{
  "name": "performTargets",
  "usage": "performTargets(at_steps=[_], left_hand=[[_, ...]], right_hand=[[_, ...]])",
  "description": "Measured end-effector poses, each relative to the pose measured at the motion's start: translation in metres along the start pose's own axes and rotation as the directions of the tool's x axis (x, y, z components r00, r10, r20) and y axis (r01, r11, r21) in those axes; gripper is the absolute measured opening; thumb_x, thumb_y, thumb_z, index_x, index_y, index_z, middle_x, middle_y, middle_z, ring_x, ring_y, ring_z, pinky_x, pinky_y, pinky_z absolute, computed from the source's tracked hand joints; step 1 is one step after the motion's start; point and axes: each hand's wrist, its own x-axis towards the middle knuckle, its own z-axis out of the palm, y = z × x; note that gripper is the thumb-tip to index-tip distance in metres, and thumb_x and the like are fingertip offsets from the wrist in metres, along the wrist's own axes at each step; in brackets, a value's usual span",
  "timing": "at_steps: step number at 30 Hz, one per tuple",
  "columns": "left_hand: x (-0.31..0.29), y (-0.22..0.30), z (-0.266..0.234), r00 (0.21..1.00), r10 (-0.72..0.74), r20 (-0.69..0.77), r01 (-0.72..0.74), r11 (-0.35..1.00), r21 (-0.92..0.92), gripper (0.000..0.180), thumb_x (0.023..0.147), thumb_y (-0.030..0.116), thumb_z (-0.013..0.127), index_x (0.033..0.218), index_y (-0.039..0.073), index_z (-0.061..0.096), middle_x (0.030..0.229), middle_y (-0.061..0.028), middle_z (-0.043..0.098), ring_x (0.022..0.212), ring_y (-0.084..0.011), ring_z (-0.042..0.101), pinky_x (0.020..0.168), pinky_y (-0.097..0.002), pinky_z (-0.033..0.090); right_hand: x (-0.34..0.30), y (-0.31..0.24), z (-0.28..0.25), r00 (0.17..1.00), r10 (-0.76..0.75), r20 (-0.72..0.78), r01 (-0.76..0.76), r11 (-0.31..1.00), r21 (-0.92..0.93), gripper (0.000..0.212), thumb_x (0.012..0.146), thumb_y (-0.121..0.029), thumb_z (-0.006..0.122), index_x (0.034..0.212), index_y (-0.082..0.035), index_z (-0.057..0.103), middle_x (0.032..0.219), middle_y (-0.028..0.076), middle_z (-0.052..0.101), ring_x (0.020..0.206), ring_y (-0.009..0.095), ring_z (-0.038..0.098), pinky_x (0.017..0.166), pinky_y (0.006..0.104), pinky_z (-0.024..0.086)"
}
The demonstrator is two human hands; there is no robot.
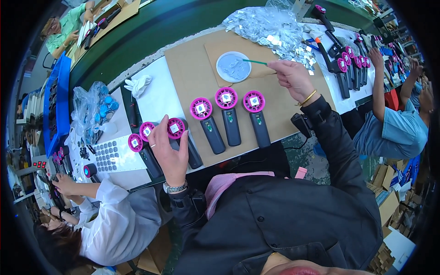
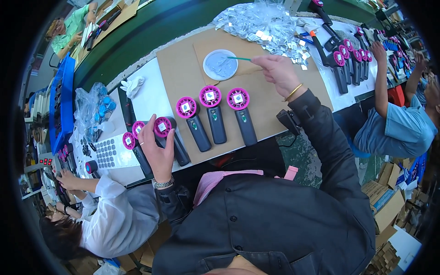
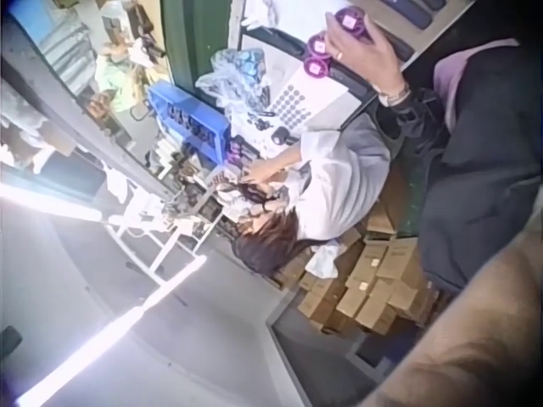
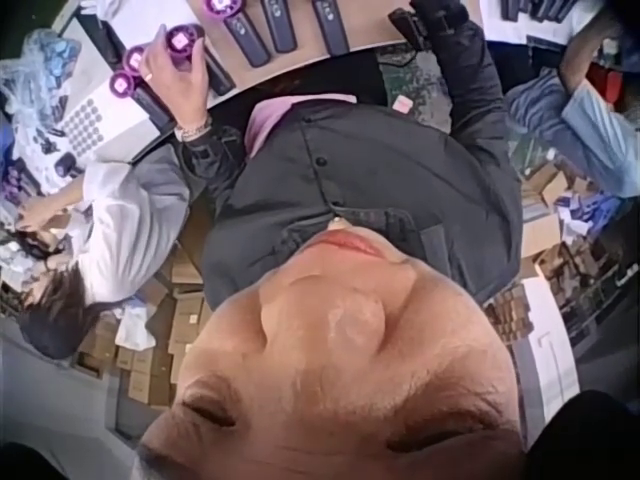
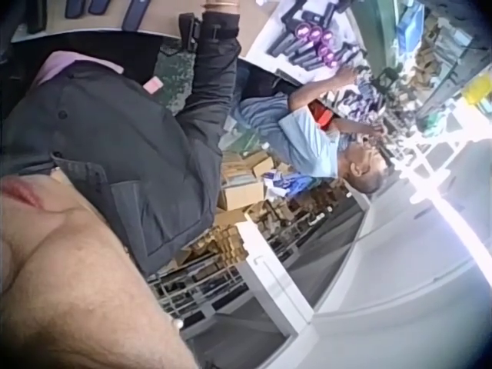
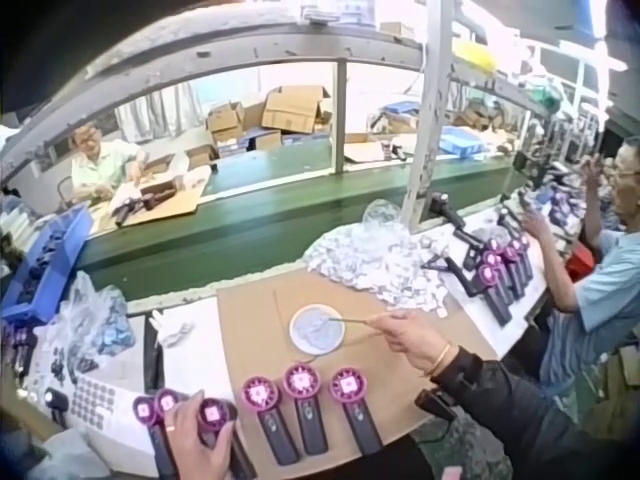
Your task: Assembling and applying glue to small components of electronic toy wands on an assembly line.
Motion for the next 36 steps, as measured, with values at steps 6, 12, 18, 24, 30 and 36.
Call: performTargets(at_steps=[6, 12, 18, 24, 30, 36], left_hand=[[-0.004, -0.002, 0.000, 1.000, -0.024, 0.004, 0.024, 1.000, 0.001, 0.071, 0.089, 0.011, 0.090, 0.154, 0.003, 0.062, 0.136, -0.0180, 0.069, 0.132, -0.0388, 0.057, 0.114, -0.0514, 0.045], [-0.009, -0.008, -0.004, 0.999, -0.038, -0.010, 0.037, 0.999, -0.009, 0.072, 0.088, 0.012, 0.090, 0.153, 0.002, 0.061, 0.137, -0.0195, 0.068, 0.132, -0.0403, 0.056, 0.114, -0.0514, 0.045], [-0.010, -0.014, -0.004, 0.998, -0.053, -0.045, 0.051, 0.998, -0.037, 0.070, 0.088, 0.012, 0.090, 0.152, 0.001, 0.062, 0.136, -0.0202, 0.067, 0.131, -0.0412, 0.056, 0.113, -0.0511, 0.046], [-0.012, -0.018, -0.004, 0.998, -0.042, -0.048, 0.039, 0.997, -0.069, 0.072, 0.087, 0.014, 0.090, 0.151, 0.002, 0.062, 0.136, -0.0185, 0.068, 0.131, -0.0400, 0.056, 0.109, -0.0516, 0.046], [-0.015, -0.021, -0.005, 0.997, -0.066, -0.033, 0.064, 0.997, -0.045, 0.076, 0.087, 0.019, 0.092, 0.155, 0.005, 0.060, 0.140, -0.0133, 0.071, 0.133, -0.0356, 0.056, 0.111, -0.0504, 0.040], [-0.018, -0.024, -0.003, 0.997, -0.072, -0.041, 0.071, 0.997, -0.030, 0.081, 0.088, 0.026, 0.093, 0.158, 0.007, 0.058, 0.142, -0.0078, 0.075, 0.138, -0.0309, 0.053, 0.115, -0.0493, 0.031]], right_hand=[[-0.007, 0.004, -0.013, 0.999, 0.011, 0.034, -0.012, 1.000, 0.025, 0.014, 0.107, -0.016, 0.077, 0.107, -0.003, 0.077, 0.076, -0.010, 0.048, 0.060, 0.001, 0.037, 0.051, 0.0227, 0.025], [-0.028, -0.020, 0.014, 0.974, -0.042, 0.225, -0.010, 0.973, 0.229, 0.016, 0.108, -0.015, 0.074, 0.114, -0.001, 0.077, 0.076, -0.008, 0.047, 0.062, 0.001, 0.034, 0.052, 0.0231, 0.024], [-0.092, -0.013, 0.076, 0.891, -0.360, 0.277, 0.402, 0.909, -0.111, 0.024, 0.103, -0.008, 0.078, 0.124, 0.003, 0.078, 0.077, -0.004, 0.054, 0.065, 0.006, 0.046, 0.055, 0.0263, 0.031], [-0.103, 0.017, 0.124, 0.199, -0.712, 0.673, 0.967, 0.032, -0.251, 0.042, 0.083, 0.001, 0.086, 0.125, 0.005, 0.080, 0.082, 0.006, 0.060, 0.069, 0.018, 0.060, 0.059, 0.0345, 0.045], [-0.102, 0.031, 0.142, 0.004, -0.506, 0.862, 0.927, -0.321, -0.193, 0.051, 0.070, -0.001, 0.082, 0.121, 0.003, 0.080, 0.087, 0.004, 0.058, 0.071, 0.020, 0.061, 0.058, 0.0359, 0.047], [-0.097, 0.037, 0.152, -0.052, -0.439, 0.897, 0.897, -0.416, -0.151, 0.053, 0.073, -0.004, 0.075, 0.125, 0.004, 0.078, 0.089, 0.004, 0.054, 0.073, 0.018, 0.060, 0.057, 0.0349, 0.047]])
